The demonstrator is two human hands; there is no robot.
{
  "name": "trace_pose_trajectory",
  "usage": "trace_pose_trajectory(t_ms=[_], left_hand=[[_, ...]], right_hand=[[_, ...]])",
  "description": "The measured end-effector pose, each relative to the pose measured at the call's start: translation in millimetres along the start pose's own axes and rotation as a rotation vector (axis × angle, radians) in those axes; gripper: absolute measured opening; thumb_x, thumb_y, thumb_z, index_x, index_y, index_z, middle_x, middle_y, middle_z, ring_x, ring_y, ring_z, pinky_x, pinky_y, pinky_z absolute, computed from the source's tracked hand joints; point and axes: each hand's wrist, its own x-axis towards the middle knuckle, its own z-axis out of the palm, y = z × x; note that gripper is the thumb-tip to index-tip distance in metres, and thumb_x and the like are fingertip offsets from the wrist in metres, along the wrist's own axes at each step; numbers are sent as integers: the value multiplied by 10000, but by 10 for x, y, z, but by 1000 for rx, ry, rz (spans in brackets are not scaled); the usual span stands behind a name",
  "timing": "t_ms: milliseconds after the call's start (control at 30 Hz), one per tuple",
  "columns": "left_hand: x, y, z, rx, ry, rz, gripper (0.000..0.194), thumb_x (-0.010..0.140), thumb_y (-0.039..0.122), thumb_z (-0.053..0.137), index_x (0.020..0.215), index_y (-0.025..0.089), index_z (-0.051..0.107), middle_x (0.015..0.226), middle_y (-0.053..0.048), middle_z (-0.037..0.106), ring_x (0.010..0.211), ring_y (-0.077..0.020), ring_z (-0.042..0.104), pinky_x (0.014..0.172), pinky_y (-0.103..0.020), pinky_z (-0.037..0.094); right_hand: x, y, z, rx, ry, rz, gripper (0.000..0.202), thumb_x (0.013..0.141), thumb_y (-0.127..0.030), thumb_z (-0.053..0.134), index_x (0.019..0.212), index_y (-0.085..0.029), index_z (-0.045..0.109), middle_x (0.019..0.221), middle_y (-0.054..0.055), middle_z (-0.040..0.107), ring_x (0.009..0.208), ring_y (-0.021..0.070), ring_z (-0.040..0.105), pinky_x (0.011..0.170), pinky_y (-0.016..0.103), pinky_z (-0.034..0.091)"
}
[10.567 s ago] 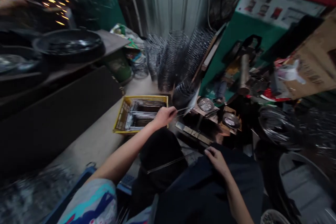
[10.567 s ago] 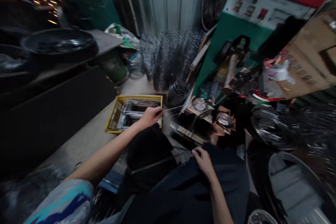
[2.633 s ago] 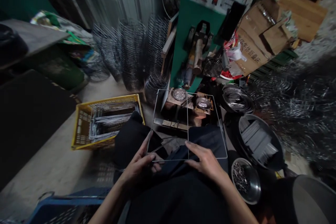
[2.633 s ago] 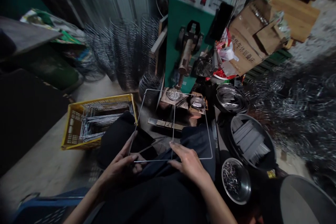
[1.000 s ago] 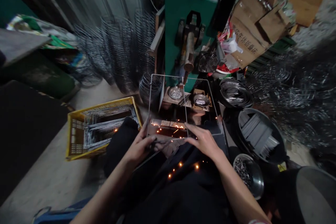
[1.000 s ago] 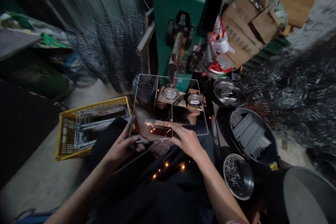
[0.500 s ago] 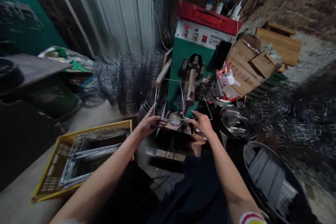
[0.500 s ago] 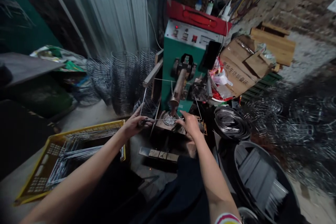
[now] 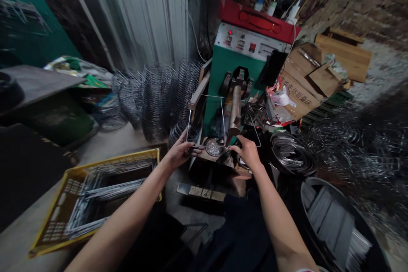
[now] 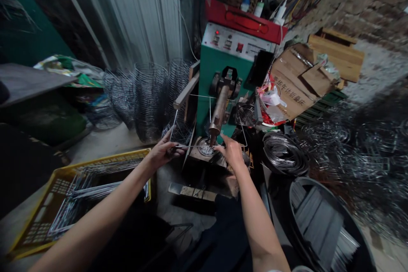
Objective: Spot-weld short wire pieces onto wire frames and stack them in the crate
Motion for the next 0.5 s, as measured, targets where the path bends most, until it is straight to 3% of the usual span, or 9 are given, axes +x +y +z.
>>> trace_pose_trajectory(t_ms=[233, 300, 367, 433, 500], left_hand=[[10, -43, -3, -4, 37, -12, 986, 807, 9, 558, 1562, 270, -20, 790, -95, 762, 629, -183, 730, 509, -193, 562], [25, -38, 20, 1, 34, -7, 982, 803, 1, 542, 1562, 263, -24, 769, -82, 758, 631, -184, 731, 512, -200, 568], [14, -33, 44, -5, 16, -12, 986, 794, -2, 541, 1564, 251, -20, 742, -69, 752, 619, -190, 730, 506, -208, 569], [-70, -46, 64, -20, -11, -7, 996, 786, 3, 552, 1565, 242, -21, 725, -63, 747, 611, -196, 728, 499, -208, 562], [-275, -102, 73, -31, -28, -4, 1015, 784, 16, 575, 1563, 240, -35, 729, -69, 748, 613, -201, 727, 496, -204, 550]], right_hand=[[-44, 28, -45, -8, -4, 38, 389, 885, -384, 660, 1223, -194, 645, 1114, 114, 697, 1025, 254, 650, 924, 358, 494], [-54, 125, -125, -22, 103, 79, 534, 826, -441, 712, 1272, -166, 613, 1254, 161, 625, 1179, 295, 564, 1008, 396, 443], [-75, 228, -216, 11, 238, 234, 663, 802, -485, 712, 1322, -104, 558, 1370, 220, 523, 1293, 332, 458, 1056, 422, 392], [-131, 290, -289, 106, 286, 411, 624, 875, -493, 597, 1300, -38, 546, 1286, 258, 572, 1208, 324, 538, 974, 422, 456], [-273, 279, -327, 201, 244, 471, 544, 949, -469, 432, 1226, -23, 575, 1031, 215, 692, 908, 267, 677, 762, 384, 549]])
